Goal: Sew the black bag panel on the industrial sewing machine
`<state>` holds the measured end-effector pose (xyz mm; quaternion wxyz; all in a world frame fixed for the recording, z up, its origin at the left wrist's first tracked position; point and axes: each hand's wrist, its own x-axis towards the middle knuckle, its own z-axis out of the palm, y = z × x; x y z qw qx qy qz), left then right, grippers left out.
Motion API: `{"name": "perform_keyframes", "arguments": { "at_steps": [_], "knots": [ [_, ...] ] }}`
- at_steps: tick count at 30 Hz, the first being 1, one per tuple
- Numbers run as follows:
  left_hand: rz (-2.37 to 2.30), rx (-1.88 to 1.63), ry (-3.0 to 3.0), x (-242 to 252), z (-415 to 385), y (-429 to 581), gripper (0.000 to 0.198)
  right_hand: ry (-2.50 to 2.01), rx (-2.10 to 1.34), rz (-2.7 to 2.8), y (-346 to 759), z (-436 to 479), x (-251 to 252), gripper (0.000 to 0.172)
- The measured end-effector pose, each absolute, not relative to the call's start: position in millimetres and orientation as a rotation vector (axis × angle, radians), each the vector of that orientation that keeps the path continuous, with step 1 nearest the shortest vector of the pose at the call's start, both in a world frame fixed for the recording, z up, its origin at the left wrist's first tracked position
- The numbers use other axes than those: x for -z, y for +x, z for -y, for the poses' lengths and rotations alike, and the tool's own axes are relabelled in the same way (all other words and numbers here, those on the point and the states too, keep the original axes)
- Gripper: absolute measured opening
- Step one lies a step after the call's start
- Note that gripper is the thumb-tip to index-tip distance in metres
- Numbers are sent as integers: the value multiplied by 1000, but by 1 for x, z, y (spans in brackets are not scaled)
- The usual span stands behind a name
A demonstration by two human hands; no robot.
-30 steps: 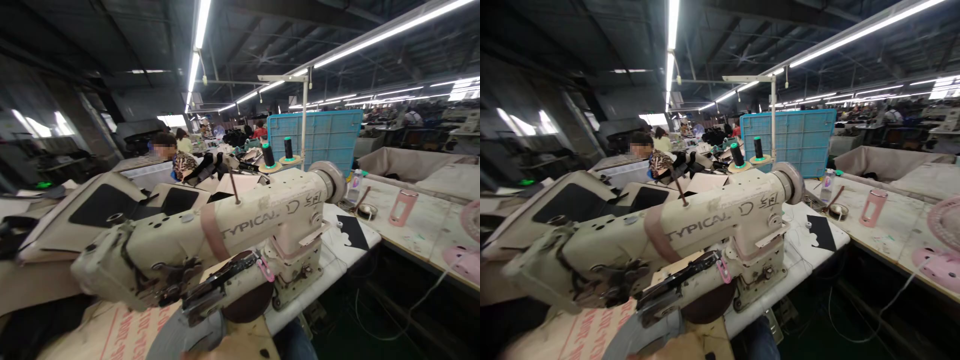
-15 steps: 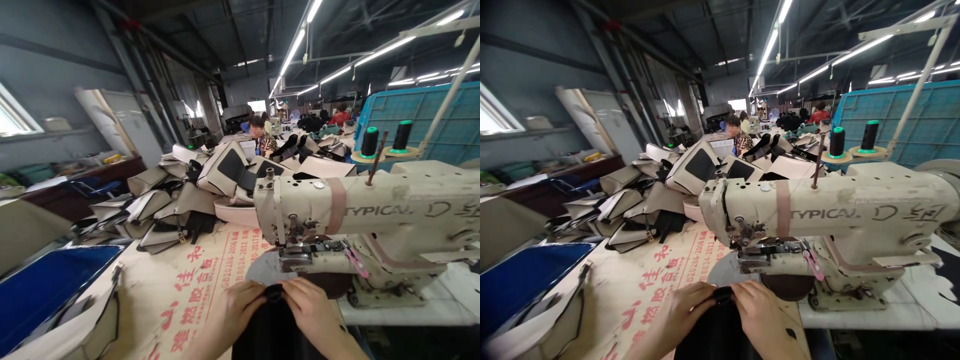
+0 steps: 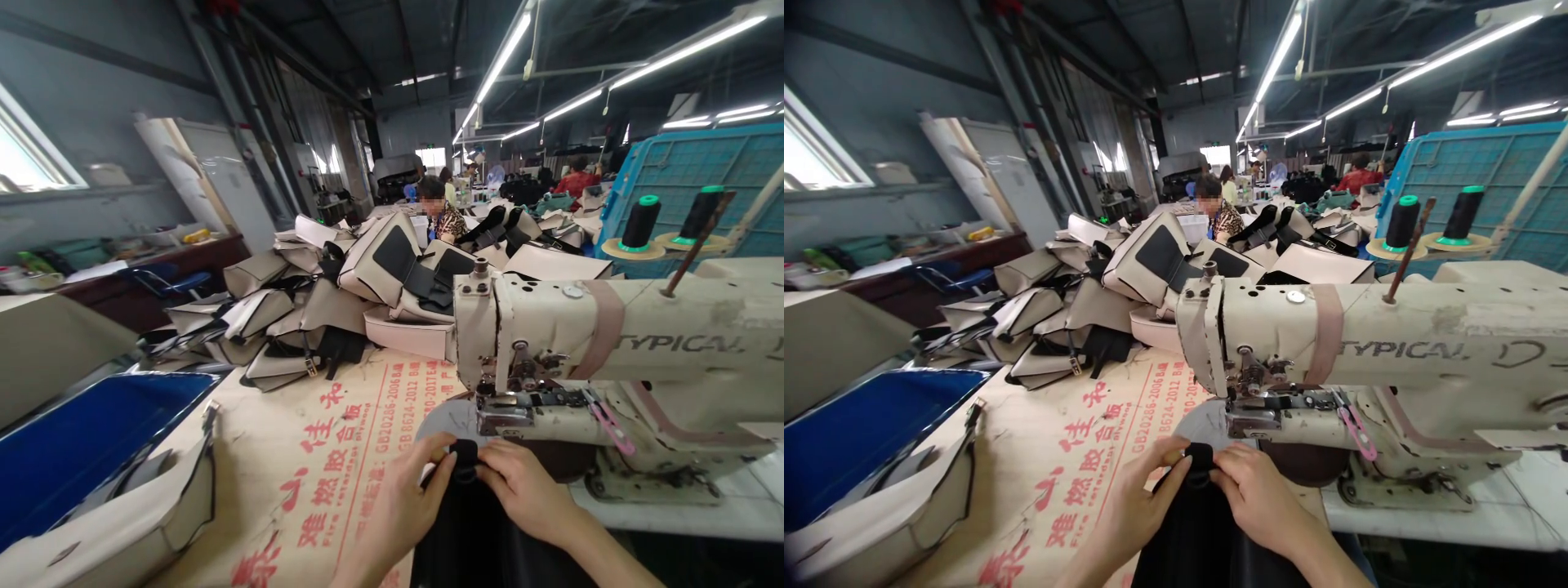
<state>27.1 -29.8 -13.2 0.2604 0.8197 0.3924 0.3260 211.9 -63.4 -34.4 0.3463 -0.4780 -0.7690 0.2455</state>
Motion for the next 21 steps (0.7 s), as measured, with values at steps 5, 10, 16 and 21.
{"name": "perform_keyframes", "arguments": {
  "at_steps": [5, 10, 16, 21],
  "knots": [
    [-854, -580, 2471, 9, 28, 16, 36, -1257, -663, 2024, 213, 61, 40, 17],
    [-894, -492, 2476, 5, 30, 15, 39, -1270, -617, 2061, 213, 60, 42, 17],
    [-889, -467, 2426, -5, 26, 20, 32, -1280, -581, 2048, 211, 61, 44, 9],
    [-1002, -439, 2509, -2, 21, 20, 26, -1277, -411, 2106, 212, 64, 45, 31]
  ]
}}
